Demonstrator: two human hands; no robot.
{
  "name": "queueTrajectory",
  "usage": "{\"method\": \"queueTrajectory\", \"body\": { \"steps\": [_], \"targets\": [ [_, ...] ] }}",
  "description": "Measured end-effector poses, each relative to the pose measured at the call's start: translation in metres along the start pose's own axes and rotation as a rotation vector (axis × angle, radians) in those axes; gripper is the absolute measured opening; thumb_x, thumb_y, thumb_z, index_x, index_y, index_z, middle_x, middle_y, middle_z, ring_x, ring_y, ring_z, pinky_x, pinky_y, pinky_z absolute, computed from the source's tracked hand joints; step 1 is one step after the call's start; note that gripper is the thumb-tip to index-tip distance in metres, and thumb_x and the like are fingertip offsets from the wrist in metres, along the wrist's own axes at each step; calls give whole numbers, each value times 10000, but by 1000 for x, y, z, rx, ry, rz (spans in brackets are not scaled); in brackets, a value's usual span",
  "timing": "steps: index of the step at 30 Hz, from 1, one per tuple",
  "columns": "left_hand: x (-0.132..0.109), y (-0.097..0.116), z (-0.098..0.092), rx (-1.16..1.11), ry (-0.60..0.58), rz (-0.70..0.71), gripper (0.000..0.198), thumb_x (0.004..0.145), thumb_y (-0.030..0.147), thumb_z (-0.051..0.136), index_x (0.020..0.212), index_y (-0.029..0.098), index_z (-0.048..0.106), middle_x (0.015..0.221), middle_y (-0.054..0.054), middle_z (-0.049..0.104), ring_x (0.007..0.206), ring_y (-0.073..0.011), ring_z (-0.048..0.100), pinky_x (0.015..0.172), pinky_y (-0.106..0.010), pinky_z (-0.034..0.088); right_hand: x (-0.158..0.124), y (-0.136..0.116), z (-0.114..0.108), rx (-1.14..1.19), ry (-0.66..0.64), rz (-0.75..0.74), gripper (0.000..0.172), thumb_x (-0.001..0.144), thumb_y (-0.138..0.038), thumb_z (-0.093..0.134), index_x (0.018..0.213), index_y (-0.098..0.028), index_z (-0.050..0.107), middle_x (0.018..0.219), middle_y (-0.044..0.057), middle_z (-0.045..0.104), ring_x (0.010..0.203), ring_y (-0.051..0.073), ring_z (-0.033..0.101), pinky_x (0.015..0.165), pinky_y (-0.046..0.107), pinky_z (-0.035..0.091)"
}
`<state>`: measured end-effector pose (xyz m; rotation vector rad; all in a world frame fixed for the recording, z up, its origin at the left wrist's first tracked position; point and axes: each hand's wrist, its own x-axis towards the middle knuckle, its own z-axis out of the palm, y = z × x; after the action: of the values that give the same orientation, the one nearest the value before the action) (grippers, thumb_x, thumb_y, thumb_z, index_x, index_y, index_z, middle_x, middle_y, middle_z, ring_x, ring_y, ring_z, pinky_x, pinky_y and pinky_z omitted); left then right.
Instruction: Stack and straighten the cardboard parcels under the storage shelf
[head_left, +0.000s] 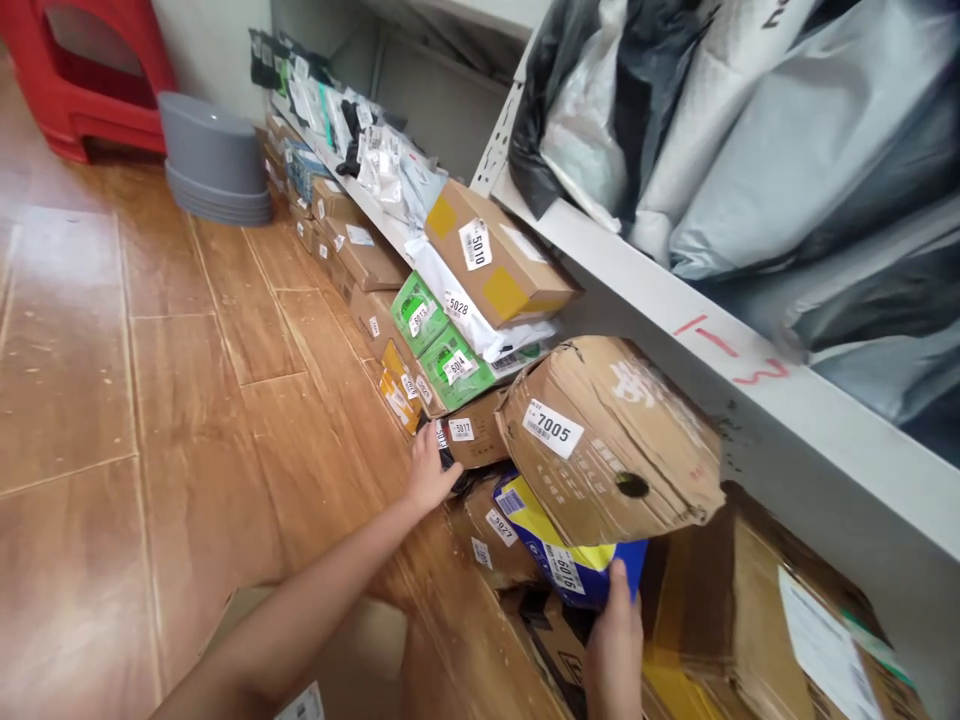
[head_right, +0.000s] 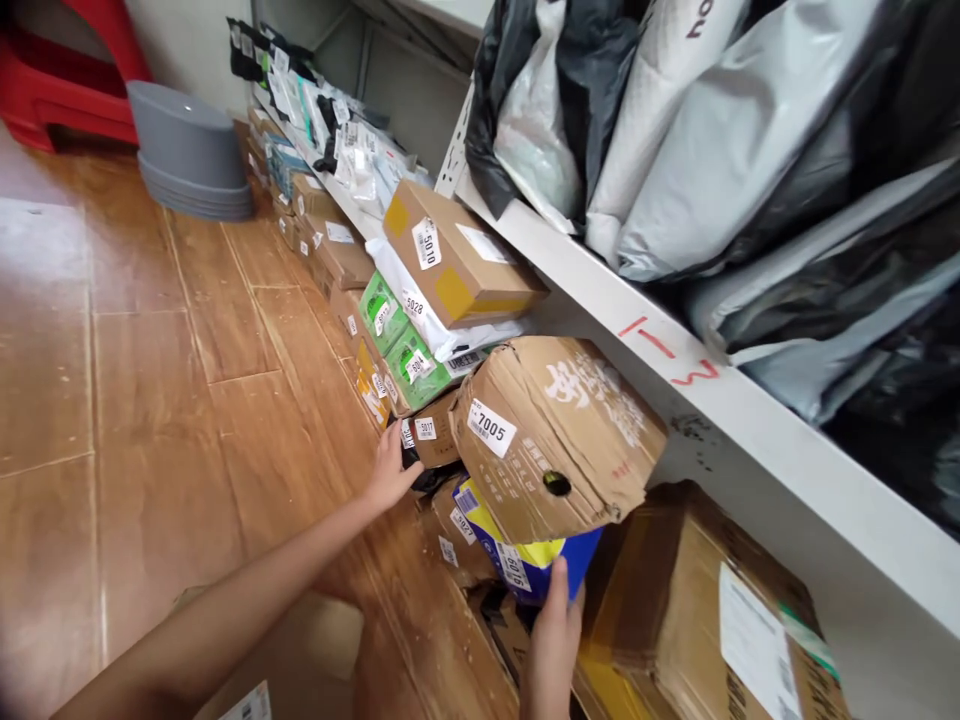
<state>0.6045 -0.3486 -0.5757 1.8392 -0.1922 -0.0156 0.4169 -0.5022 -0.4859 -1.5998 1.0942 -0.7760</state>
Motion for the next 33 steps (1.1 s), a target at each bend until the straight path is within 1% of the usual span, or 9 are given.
{"method": "queueTrajectory", "body": {
  "steps": [10, 14, 18, 20, 21, 23, 27, 30, 33],
  "targets": [
    [4, 0, 14, 17, 8, 18, 875, 654, 276, 595, 1432, 116, 229, 1498, -211, 274, 1425, -326, 244, 1177, -503, 229, 6, -24, 29, 51, 5, 6, 761, 550, -616, 604, 1143, -141, 562, 1120, 125, 633, 1033, 307, 585, 949, 420, 438],
    [-7, 11, 18, 49, 90, -49, 748, 723, 282, 551, 1405, 128, 284, 1462, -198, 328, 1403, -307, 288, 1165, -486, 265, -2, -26, 20, 88, -128, -14, 835, 579, -660, 594, 1222, -132, 522, 1264, 143, 583, 1208, 310, 505, 1070, 429, 361],
    [-43, 6, 21, 99, 57, -145, 692, 754, 287, 503, 1375, 49, 312, 1367, -244, 395, 1361, -337, 341, 1144, -502, 292, -47, 25, -15, 145, -193, -110, 755, 689, -591, 647, 1307, -193, 472, 1390, 118, 501, 1290, 263, 453, 1075, 412, 383],
    [-67, -1, 20, 139, -29, -170, 714, 736, 292, 523, 1356, 2, 322, 1335, -273, 408, 1339, -365, 365, 1138, -514, 297, -70, 66, -40, 120, -217, -92, 581, 700, -554, 660, 1168, -217, 588, 1267, 94, 599, 1179, 262, 545, 1017, 415, 435],
    [-78, -2, 19, 162, -65, -159, 729, 732, 307, 535, 1353, -5, 316, 1341, -282, 393, 1341, -376, 358, 1138, -524, 294, -76, 87, -53, 107, -122, -51, 511, 664, -591, 655, 995, -201, 652, 1104, 96, 668, 1074, 278, 594, 958, 427, 470],
    [-95, 5, 13, 208, -92, -28, 766, 758, 376, 554, 1380, 31, 269, 1395, -276, 321, 1366, -381, 312, 1139, -541, 286, -78, 120, -80, 69, 172, 50, 504, 545, -675, 638, 711, -200, 610, 787, 79, 659, 844, 287, 616, 814, 440, 509],
    [-88, 79, -12, 250, 73, 698, 971, 750, 544, 636, 1477, 201, 93, 1481, -193, 201, 1407, -346, 227, 1149, -543, 264, -51, 138, -119, 93, 624, 19, 525, 613, -654, 580, 879, -202, 560, 867, 77, 599, 859, 274, 576, 771, 411, 491],
    [-62, 166, -26, 260, 285, 1281, 928, 686, 568, 702, 1442, 329, 221, 1399, -95, 380, 1404, -323, 228, 1188, -548, 129, -31, 127, -129, 62, 783, 30, 585, 698, -634, 529, 1052, -167, 552, 907, 97, 579, 913, 300, 574, 804, 433, 483],
    [-44, 229, -21, 438, 193, 1383, 569, 757, 437, 663, 1292, 355, 486, 1287, -53, 541, 1333, -321, 360, 1163, -613, 83, -26, 118, -129, -20, 845, 25, 636, 718, -609, 520, 1113, -113, 563, 826, 94, 563, 881, 317, 572, 824, 461, 471]
  ]
}}
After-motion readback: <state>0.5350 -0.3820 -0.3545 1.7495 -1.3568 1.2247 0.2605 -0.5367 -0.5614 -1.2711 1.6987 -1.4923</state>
